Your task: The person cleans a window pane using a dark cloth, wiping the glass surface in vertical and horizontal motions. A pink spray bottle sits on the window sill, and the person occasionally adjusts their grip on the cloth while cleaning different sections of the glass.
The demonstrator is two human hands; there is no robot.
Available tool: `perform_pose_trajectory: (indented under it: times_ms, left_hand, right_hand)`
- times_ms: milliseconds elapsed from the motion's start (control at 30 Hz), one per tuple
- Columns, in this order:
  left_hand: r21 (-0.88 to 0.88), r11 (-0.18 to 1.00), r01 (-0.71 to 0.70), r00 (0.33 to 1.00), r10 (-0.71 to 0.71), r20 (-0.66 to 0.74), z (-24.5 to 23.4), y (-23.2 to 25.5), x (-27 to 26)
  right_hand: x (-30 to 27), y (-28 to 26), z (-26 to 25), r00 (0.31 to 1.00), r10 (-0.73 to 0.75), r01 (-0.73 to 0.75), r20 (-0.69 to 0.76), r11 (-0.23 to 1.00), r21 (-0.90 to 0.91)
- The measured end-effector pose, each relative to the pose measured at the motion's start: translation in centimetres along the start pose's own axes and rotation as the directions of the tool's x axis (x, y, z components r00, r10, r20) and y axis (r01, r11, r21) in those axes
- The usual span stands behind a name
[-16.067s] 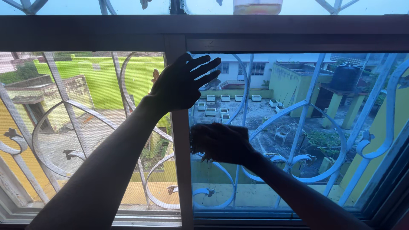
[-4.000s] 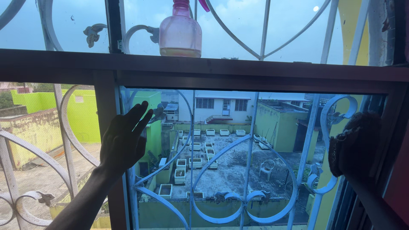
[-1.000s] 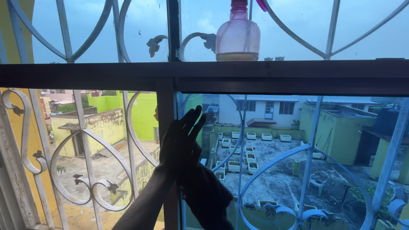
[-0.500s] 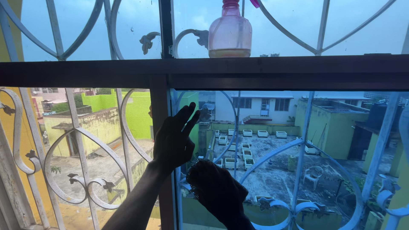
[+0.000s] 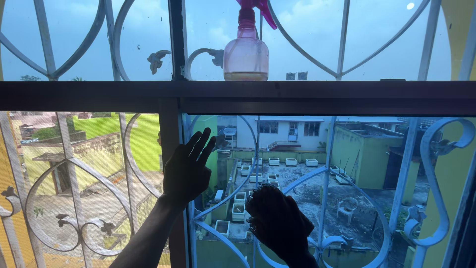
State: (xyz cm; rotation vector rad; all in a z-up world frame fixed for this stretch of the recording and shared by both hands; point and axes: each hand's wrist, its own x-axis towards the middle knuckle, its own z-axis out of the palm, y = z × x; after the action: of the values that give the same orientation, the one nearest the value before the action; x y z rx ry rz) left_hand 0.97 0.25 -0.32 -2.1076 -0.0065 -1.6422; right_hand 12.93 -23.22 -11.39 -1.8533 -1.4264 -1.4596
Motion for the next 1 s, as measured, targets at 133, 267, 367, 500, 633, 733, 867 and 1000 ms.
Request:
perform_pose_trajectory:
  times_ms: [133, 267, 367, 500, 633, 733, 867, 1000]
  left_hand:
    - [0.014, 1.0, -0.005, 1.0, 0.005, 0.009, -0.2, 0.1, -0.1]
    - [0.003, 1.0, 0.012, 0.999, -0.012, 0.034, -0.4, 0.1, 0.0]
    - [0.006, 1.0, -0.002, 1.0, 0.002, -0.009, -0.3, 0.1, 0.1]
    - [0.007, 1.0, 0.017, 1.0, -0.017, 0.013, -0.3, 0.1, 0.2]
    - [-0.009, 1.0, 0.011, 1.0, -0.011, -0.008, -0.7, 0.2, 0.1]
    - [-0.012, 1.0, 0.013, 1.0, -0.014, -0.012, -0.8, 0.3, 0.2]
    - [-0.031, 0.999, 0.011, 0.999, -0.012, -0.034, -0.9, 0.3, 0.3]
    - [-0.011, 1.0, 0.011, 0.999, -0.012, -0.03, -0.9, 0.4, 0.2]
  right_hand:
    - [-0.6, 1.5, -1.0, 0.999, -0.036, 0.032, -0.041, 0.995, -0.097]
    - [-0.8, 3.2, -2.3, 0.999, -0.026, 0.029, 0.034, 0.993, -0.114]
    - [-1.3, 4.7, -3.2, 0.998, -0.053, 0.057, 0.032, 0.99, -0.129]
    - [-2.4, 7.4, -4.7, 1.0, 0.011, -0.013, -0.011, 0.982, -0.19]
    - [-3.5, 9.8, -6.7, 0.996, 0.089, -0.075, 0.032, 0.951, -0.298]
    - [-4.6, 12.1, -8.1, 0.992, 0.123, -0.12, -0.019, 0.914, -0.388]
    - [-6.4, 16.4, -10.0, 0.972, 0.237, -0.211, -0.001, 0.865, -0.455]
    - [-8.3, 19.4, -11.1, 0.95, 0.285, -0.313, -0.129, 0.867, -0.388]
